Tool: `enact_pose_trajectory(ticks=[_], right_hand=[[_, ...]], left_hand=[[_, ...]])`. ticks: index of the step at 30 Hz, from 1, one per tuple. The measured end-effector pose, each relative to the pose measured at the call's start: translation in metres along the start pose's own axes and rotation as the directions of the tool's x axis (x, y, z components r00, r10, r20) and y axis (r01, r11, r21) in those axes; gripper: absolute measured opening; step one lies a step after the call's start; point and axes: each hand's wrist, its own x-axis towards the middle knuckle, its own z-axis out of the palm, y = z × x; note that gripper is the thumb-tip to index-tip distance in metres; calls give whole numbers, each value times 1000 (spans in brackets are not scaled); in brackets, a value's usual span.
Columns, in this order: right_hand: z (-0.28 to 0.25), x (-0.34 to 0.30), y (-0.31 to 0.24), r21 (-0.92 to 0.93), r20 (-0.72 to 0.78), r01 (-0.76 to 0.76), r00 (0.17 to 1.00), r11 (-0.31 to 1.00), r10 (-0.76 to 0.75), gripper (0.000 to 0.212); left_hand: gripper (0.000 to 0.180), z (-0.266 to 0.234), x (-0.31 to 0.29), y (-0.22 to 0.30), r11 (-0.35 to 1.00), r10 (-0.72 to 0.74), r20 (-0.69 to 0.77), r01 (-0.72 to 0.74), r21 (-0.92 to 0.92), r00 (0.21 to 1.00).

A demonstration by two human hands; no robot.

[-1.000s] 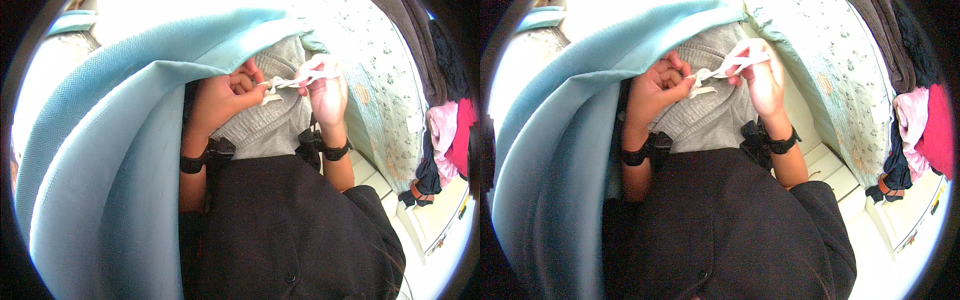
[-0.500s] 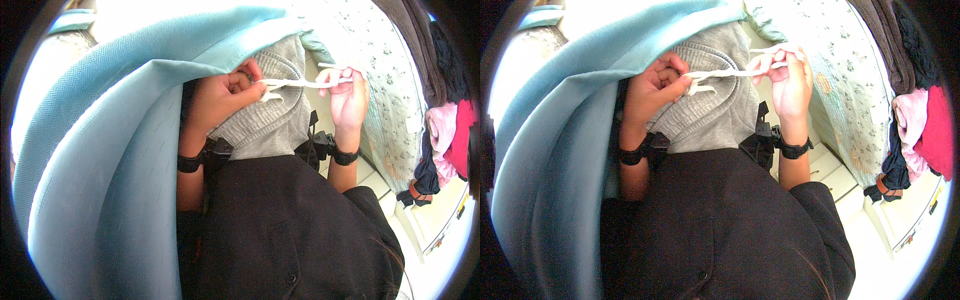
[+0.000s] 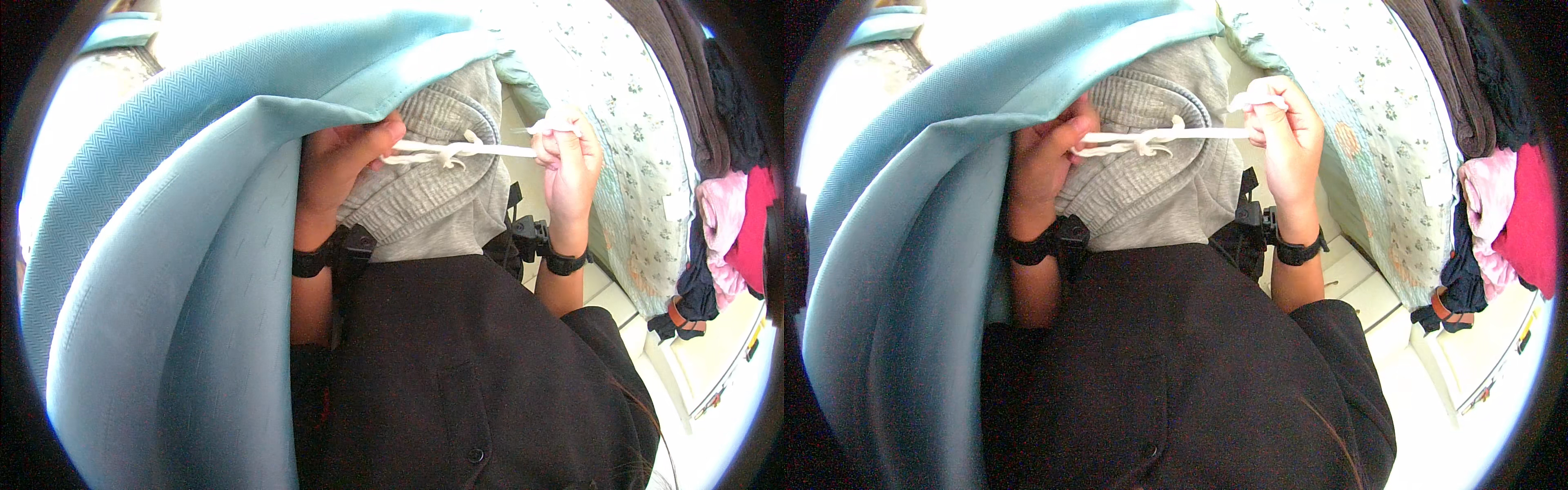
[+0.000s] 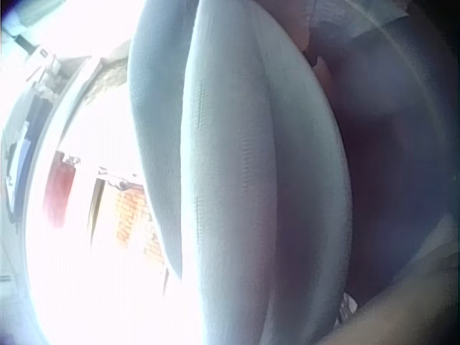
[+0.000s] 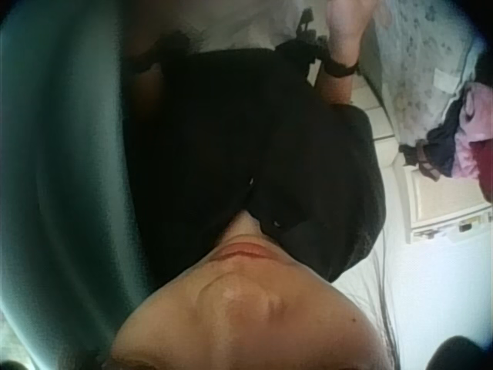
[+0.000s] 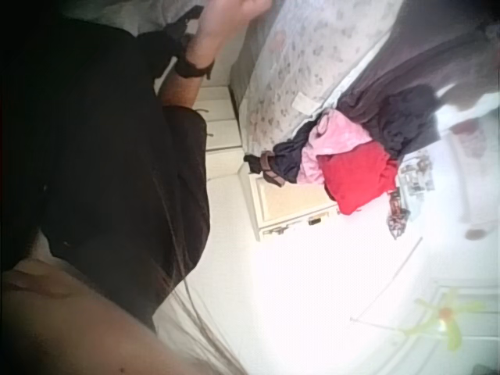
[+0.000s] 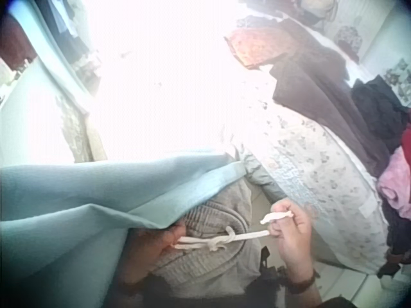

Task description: The person smooths a towel on a desk, then moves to a bed to fold a floral garment and tie the drawstring of a pair of shorts.

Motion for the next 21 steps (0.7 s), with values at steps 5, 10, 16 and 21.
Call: enact_pose_trajectory(ticks=[5, 10, 16, 21], right_hand=[[-7, 2, 1, 57, -53, -2, 999, 998, 5, 15], [-1, 1, 3, 30, -64, -4, 998, 1000, 6, 12], [12, -1, 1, -21, -87, 16, 996, 1000, -18, 15], [4, -3, 5, 115, -59, 49, 997, 992, -43, 11]], left_hand=[[7, 8, 4, 1, 996, 81, 18, -80, -38, 997], [7, 14, 6, 9, 997, 9, 37, -7, -72, 999], [12, 16, 5, 15, 994, -81, -17, 82, 66, 997], [23, 11, 2, 3, 992, 42, -75, -33, 119, 996]])
